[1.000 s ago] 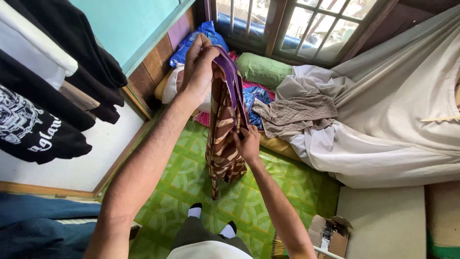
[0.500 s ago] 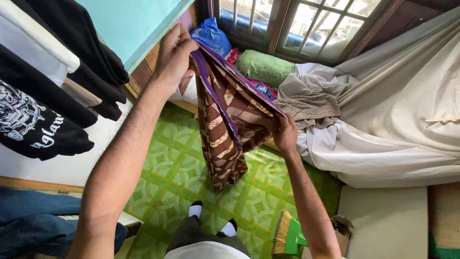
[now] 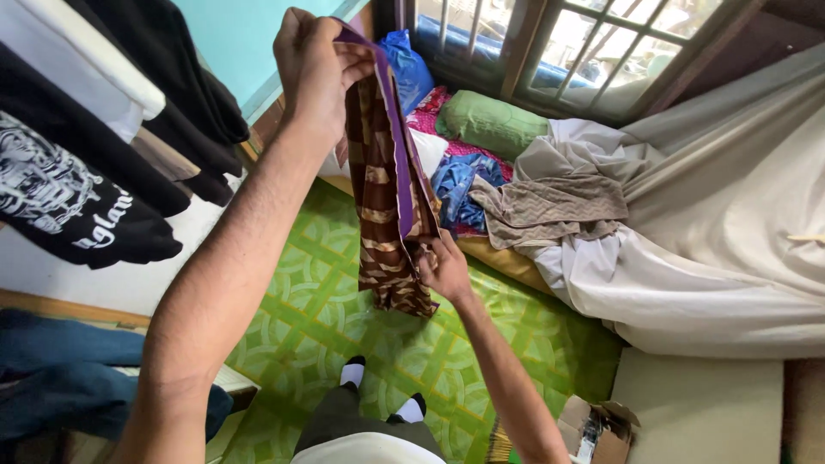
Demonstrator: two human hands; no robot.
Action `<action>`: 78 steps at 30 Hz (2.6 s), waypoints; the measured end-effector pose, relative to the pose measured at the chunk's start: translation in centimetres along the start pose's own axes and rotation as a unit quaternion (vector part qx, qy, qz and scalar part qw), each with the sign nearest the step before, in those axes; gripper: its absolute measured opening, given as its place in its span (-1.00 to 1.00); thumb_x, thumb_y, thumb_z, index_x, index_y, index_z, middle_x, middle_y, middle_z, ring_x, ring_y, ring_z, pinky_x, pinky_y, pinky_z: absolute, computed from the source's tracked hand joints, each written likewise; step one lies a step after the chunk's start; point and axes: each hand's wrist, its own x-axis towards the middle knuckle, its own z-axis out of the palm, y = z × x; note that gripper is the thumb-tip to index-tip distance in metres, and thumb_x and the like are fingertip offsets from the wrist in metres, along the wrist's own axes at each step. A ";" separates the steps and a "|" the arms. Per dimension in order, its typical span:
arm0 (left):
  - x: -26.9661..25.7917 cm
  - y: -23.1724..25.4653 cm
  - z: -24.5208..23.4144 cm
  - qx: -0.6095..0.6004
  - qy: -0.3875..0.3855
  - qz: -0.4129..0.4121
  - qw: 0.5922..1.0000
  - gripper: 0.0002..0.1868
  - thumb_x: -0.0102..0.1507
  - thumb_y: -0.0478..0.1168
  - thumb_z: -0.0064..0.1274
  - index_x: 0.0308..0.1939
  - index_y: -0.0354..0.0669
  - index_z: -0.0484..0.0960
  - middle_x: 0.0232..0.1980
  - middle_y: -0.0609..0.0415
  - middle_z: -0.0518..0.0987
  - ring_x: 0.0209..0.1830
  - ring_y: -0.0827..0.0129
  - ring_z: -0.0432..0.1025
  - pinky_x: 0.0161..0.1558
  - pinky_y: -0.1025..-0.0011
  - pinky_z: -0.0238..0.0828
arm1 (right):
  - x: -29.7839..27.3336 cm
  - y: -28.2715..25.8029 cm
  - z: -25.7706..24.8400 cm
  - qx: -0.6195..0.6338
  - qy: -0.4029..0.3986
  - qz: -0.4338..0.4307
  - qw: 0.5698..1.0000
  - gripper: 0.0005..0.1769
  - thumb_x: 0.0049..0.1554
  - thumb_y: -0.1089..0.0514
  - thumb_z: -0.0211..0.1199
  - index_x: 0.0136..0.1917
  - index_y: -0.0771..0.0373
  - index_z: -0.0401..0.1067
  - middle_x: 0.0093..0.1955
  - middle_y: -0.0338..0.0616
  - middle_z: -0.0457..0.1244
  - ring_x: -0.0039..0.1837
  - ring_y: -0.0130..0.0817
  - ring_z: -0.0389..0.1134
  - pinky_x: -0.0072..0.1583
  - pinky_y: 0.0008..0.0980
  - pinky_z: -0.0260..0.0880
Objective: The person is folding a brown and white patterned sarong or piece of fabric.
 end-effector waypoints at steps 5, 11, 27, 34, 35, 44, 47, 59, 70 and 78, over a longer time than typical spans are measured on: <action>-0.6 1.0 0.7 0.025 0.011 0.021 0.999 -0.86 0.36 -0.28 -0.04 -0.24 -0.12 0.30 -0.37 0.01 0.59 -0.36 0.27 0.62 -0.22 0.21 0.70 | 2.1 -4.4 0.3 0.031 0.001 0.017 0.999 -0.56 0.02 0.06 0.45 0.12 0.30 0.51 0.11 0.07 0.32 0.14 0.05 0.36 0.17 -0.09 0.37; -0.1 1.8 -0.2 0.092 0.019 0.048 0.994 -0.90 0.37 -0.26 -0.02 -0.22 -0.15 0.40 -0.35 0.05 0.58 -0.35 0.30 0.62 -0.25 0.25 0.70 | 2.0 1.7 4.8 -0.052 0.012 -0.009 0.999 -0.67 0.00 0.08 0.47 -0.06 0.32 0.51 0.06 0.04 0.34 0.12 0.02 0.35 0.16 -0.09 0.31; -3.1 2.3 -19.8 0.809 -0.117 0.114 0.564 -0.75 0.39 -0.38 0.05 0.12 -0.24 0.40 -0.37 -0.28 0.58 -0.39 -0.12 0.52 -0.27 0.03 0.49 | 11.1 2.0 -15.5 -0.210 0.034 -0.206 0.955 -0.83 0.04 0.26 0.40 -0.08 0.31 0.50 0.04 -0.03 0.36 0.08 -0.04 0.40 0.11 -0.13 0.44; -4.2 3.0 -14.1 0.376 0.094 0.016 0.922 -0.80 0.37 -0.43 -0.04 0.04 -0.20 0.60 -0.23 0.13 0.61 -0.34 0.53 0.53 -0.34 0.52 0.60 | 10.0 4.9 -14.7 -0.267 0.015 -0.178 0.947 -0.85 0.09 0.37 0.32 -0.04 0.36 0.43 0.09 0.00 0.30 0.13 -0.02 0.36 0.15 -0.13 0.45; -4.2 3.3 -13.1 0.370 0.089 0.025 0.925 -0.82 0.39 -0.43 -0.04 0.01 -0.21 0.63 -0.25 0.14 0.58 -0.38 0.54 0.49 -0.38 0.54 0.51 | 9.8 4.4 -14.2 -0.255 0.050 -0.147 0.954 -0.80 0.11 0.37 0.32 0.03 0.35 0.44 0.09 0.01 0.29 0.14 0.00 0.35 0.16 -0.09 0.44; -3.9 5.5 -4.8 0.203 0.027 0.057 0.977 -0.85 0.43 -0.44 -0.10 -0.05 -0.26 0.60 -0.22 0.12 0.62 -0.31 0.51 0.56 -0.34 0.49 0.61 | 3.2 10.7 -2.7 -0.081 0.116 0.134 0.981 -0.78 0.09 0.36 0.31 0.04 0.26 0.49 -0.08 0.05 0.27 -0.05 -0.01 0.34 -0.01 -0.05 0.38; -4.2 6.4 -3.0 0.212 -0.003 0.062 0.975 -0.83 0.43 -0.43 -0.14 -0.04 -0.24 0.58 -0.21 0.09 0.66 -0.28 0.48 0.62 -0.31 0.49 0.63 | 0.3 11.9 2.7 -0.045 0.127 0.166 0.977 -0.79 0.04 0.36 0.30 -0.02 0.23 0.53 -0.14 0.01 0.31 -0.09 -0.05 0.38 -0.04 -0.09 0.42; -4.6 5.0 -9.1 0.251 0.024 0.020 0.967 -0.85 0.42 -0.43 -0.17 -0.03 -0.27 0.53 -0.22 0.04 0.66 -0.22 0.38 0.70 -0.23 0.39 0.78 | -7.5 13.0 10.0 0.108 0.004 0.489 0.866 -0.76 0.13 0.31 0.21 0.09 0.35 0.39 -0.18 0.07 0.42 -0.22 -0.17 0.49 -0.20 -0.21 0.49; -6.1 -1.1 -12.7 0.186 0.089 -0.059 0.977 -0.86 0.37 -0.42 -0.14 -0.04 -0.28 0.51 -0.12 0.03 0.59 -0.21 0.37 0.62 -0.22 0.27 0.80 | -4.9 11.8 0.8 0.257 0.109 0.432 0.858 -0.71 0.22 0.36 0.05 0.07 0.29 0.59 -0.13 -0.20 0.44 -0.22 -0.46 0.49 -0.15 -0.43 0.58; -5.2 -0.6 -12.0 0.146 0.135 -0.026 0.980 -0.86 0.39 -0.39 -0.12 -0.02 -0.23 0.53 -0.09 0.03 0.58 -0.18 0.36 0.61 -0.21 0.24 0.80 | -8.5 11.3 -1.9 0.141 0.130 0.521 0.832 -0.77 0.25 0.32 0.10 0.08 0.28 0.56 -0.13 -0.04 0.43 -0.18 -0.32 0.50 -0.13 -0.35 0.48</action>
